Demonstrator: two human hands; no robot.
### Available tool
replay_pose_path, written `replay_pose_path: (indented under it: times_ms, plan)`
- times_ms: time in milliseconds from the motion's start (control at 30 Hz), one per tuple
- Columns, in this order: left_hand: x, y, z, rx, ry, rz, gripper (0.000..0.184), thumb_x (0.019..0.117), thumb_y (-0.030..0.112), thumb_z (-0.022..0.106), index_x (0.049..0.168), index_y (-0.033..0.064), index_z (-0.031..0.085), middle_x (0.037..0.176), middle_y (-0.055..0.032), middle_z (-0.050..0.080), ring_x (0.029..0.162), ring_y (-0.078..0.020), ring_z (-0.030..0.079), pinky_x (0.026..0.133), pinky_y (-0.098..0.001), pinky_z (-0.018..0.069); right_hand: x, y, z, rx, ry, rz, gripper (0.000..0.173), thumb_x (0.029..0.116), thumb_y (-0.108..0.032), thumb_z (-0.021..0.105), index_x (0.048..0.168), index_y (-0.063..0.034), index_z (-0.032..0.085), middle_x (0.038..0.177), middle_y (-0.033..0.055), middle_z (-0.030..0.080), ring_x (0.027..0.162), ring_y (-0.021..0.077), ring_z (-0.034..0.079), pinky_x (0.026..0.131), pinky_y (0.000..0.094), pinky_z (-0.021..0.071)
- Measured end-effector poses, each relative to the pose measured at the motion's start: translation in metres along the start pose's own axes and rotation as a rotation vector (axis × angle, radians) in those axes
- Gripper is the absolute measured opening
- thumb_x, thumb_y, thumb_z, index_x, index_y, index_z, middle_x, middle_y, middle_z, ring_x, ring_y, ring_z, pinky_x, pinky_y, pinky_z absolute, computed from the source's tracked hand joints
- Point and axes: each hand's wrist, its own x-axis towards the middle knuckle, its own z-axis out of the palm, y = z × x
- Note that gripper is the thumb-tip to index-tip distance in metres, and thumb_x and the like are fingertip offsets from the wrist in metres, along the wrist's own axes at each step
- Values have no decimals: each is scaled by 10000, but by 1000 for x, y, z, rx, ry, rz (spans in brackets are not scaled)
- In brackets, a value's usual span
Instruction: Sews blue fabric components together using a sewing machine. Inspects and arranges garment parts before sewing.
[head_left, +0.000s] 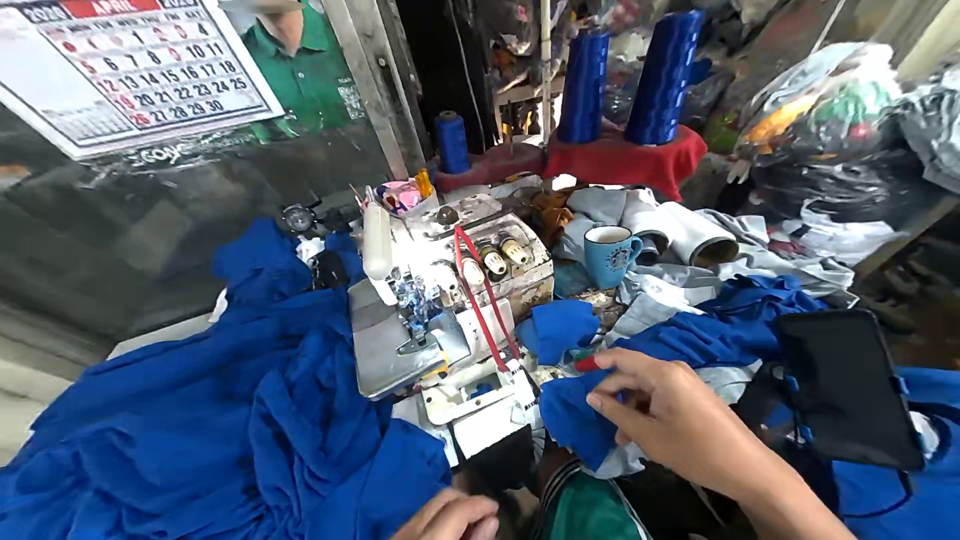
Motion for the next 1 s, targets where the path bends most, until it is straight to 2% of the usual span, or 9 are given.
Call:
replay_pose_path:
  times_ms: [167,333,400,533,600,700,767,867,1000]
  plan:
    - [79,39,39,34,197,119,264,938,285,734,1183,190,745,1107,-15,660,750,-42,646,609,-225,585,-16,2,5,-5,94,-97,355,950,-272,714,1294,-292,629,996,-112,757,634,65,688,546,259,607]
    - [119,47,48,-44,36,156,425,965,244,670,1388,226,637,1135,17,679,823,-58,660,687,-253,596,-32,7,-4,-119,194,-257,213,963,-268,700,1157,-197,648,1012,-104,739,648,12,650,536,226,570]
    - [133,51,43,-22,-105,208,260,1001,285,632,1245,249,716,1091,78,732,904,-33,695,793,-280,612,-36,12,-1,-76,238,-295,220,967,-259,705,1158,-167,648,1004,-83,731,650,17,644,544,224,572]
    - [163,79,27,-208,90,271,174,998,165,602,1097,174,745,853,49,734,696,-99,710,599,-294,633,-47,0,13,407,389,-368,157,1051,-213,594,1088,-67,638,781,34,676,560,112,616,462,276,538]
    - [173,107,14,-386,207,321,167,991,114,618,1130,150,704,831,-20,734,644,-187,714,544,-332,639,-51,-3,20,698,219,-235,517,1126,-422,327,1121,-25,658,857,114,721,641,179,679,527,333,580]
    - [179,129,1,-451,271,416,200,1033,154,566,1210,157,658,915,-49,730,693,-226,718,587,-359,653,-23,8,-2,1134,-3,-36,924,988,-768,181,1421,-28,524,1338,206,656,1075,330,712,846,471,608]
    - [172,125,-1,-462,328,470,226,1044,149,516,1237,126,631,988,-78,719,726,-258,726,610,-403,665,-6,11,-37,1407,137,26,885,1016,-718,207,1385,5,560,1309,254,655,1173,383,670,1015,532,542]
    - [149,99,-2,-523,403,485,223,1065,124,466,1233,29,578,1000,-136,701,724,-290,722,617,-436,659,13,4,-79,1513,407,177,558,1104,-461,315,1337,-38,595,1206,209,707,1075,316,719,936,466,595]
    - [106,61,-20,-599,435,444,190,1084,107,421,1209,32,543,1019,-108,703,751,-264,722,641,-430,648,25,6,-78,1476,437,307,432,1110,-329,385,1369,-38,574,1231,160,717,1075,240,728,905,373,602]
